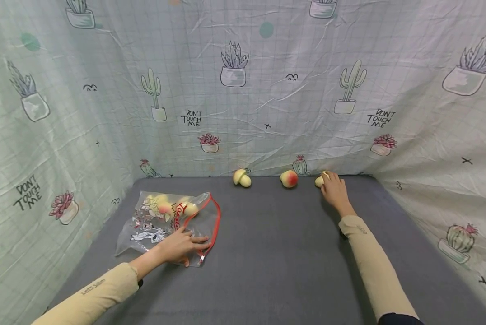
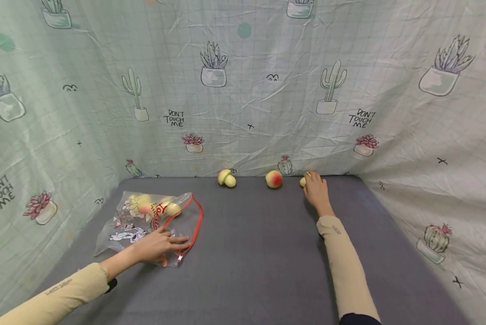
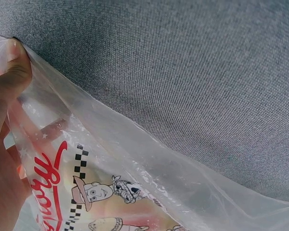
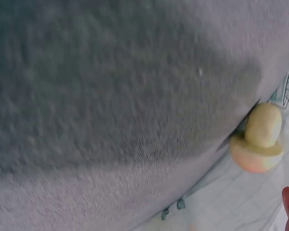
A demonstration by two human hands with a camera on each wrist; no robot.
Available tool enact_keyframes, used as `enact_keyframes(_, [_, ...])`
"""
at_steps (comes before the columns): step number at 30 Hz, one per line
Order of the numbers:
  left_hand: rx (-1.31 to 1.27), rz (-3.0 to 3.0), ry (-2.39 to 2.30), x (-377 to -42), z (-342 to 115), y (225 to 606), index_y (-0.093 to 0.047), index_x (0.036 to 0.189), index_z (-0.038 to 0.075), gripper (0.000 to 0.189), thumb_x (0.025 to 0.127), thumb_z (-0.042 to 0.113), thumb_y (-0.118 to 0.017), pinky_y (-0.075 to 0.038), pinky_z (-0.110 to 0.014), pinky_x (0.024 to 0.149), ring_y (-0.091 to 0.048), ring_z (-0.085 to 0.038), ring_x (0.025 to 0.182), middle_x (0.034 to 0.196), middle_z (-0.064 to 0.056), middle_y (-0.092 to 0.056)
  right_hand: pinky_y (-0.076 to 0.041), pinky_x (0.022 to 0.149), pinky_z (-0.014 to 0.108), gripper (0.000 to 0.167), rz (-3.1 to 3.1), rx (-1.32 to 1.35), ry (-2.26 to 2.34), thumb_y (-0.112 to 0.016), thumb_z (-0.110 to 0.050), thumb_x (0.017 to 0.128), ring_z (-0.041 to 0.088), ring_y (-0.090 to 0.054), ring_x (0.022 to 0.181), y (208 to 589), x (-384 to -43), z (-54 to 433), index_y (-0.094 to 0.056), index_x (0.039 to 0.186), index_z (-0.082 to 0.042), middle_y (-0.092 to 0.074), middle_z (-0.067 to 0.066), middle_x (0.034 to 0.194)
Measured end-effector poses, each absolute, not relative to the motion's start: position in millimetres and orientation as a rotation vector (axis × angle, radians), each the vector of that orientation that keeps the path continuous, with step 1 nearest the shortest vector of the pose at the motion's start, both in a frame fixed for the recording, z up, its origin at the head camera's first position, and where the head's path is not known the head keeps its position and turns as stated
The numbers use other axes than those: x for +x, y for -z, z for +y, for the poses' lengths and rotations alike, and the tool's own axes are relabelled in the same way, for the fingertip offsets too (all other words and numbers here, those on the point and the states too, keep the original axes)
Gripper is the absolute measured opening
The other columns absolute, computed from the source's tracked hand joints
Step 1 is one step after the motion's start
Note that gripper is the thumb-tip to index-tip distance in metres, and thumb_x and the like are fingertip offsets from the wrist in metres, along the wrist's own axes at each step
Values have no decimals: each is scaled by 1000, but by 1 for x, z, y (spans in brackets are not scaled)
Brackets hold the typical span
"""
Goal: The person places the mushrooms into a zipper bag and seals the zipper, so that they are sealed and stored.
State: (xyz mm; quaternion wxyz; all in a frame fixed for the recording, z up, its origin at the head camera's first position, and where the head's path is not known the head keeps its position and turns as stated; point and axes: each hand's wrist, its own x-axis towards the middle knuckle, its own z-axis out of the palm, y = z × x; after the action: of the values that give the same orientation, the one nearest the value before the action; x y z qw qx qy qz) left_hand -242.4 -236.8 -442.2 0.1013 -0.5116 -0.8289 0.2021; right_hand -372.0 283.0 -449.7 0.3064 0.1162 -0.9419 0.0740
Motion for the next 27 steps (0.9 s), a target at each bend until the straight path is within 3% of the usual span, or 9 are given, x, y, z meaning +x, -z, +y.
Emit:
enact_keyframes(7, [-1505, -2473, -599, -241, -236, 440, -45, 131, 28, 85, 53, 50, -70, -44, -46, 77, -58, -21, 83, 129, 4, -53, -35, 77, 57, 43, -2603, 204, -207, -52, -9, 83, 41, -39, 115, 441, -379, 289, -44, 123, 6, -41, 25, 129])
enact_keyframes(13, [-1491, -2464, -632, -239, -235, 440, -45, 131, 29, 85, 53, 51, -69, -43, -43, 76, -57, -20, 82, 129, 6, -52, -26, 86, 64, 54, -2810, 104, -273, -45, -16, 88, 41, -21, 127, 436, -384, 293, -26, 136, 2, -21, 23, 142])
enact_keyframes(16, [-1481, -2473, -640, -239, -236, 441, -44, 132, 29, 85, 53, 51, -70, -43, -42, 75, -57, -20, 81, 130, 6, -51, -22, 89, 66, 59, -2856, 101, -289, -38, -29, 91, 39, -14, 132, 444, -396, 300, -18, 141, -5, -13, 20, 147])
enact_keyframes(21, [-1471, -2489, -634, -241, -236, 442, -44, 131, 30, 85, 53, 51, -70, -42, -40, 74, -57, -19, 81, 130, 8, -51, -17, 92, 69, 63, -2917, 76, -323, -42, -28, 90, 40, -10, 133, 445, -398, 299, -14, 142, -5, -8, 20, 148])
enact_keyframes(22, [-1472, -2489, -634, -241, -235, 442, -44, 131, 30, 85, 53, 50, -70, -42, -40, 74, -57, -20, 81, 130, 8, -51, -17, 93, 69, 64, -2958, 55, -329, -47, -21, 88, 42, -12, 131, 436, -391, 293, -15, 141, -2, -10, 23, 146])
enact_keyframes(27, [-1473, -2486, -628, -242, -235, 442, -44, 132, 29, 86, 53, 50, -70, -42, -41, 74, -57, -20, 81, 130, 8, -51, -19, 92, 68, 68, -2994, 49, -275, -52, -22, 86, 43, -15, 130, 433, -391, 288, -15, 141, -2, -11, 24, 145])
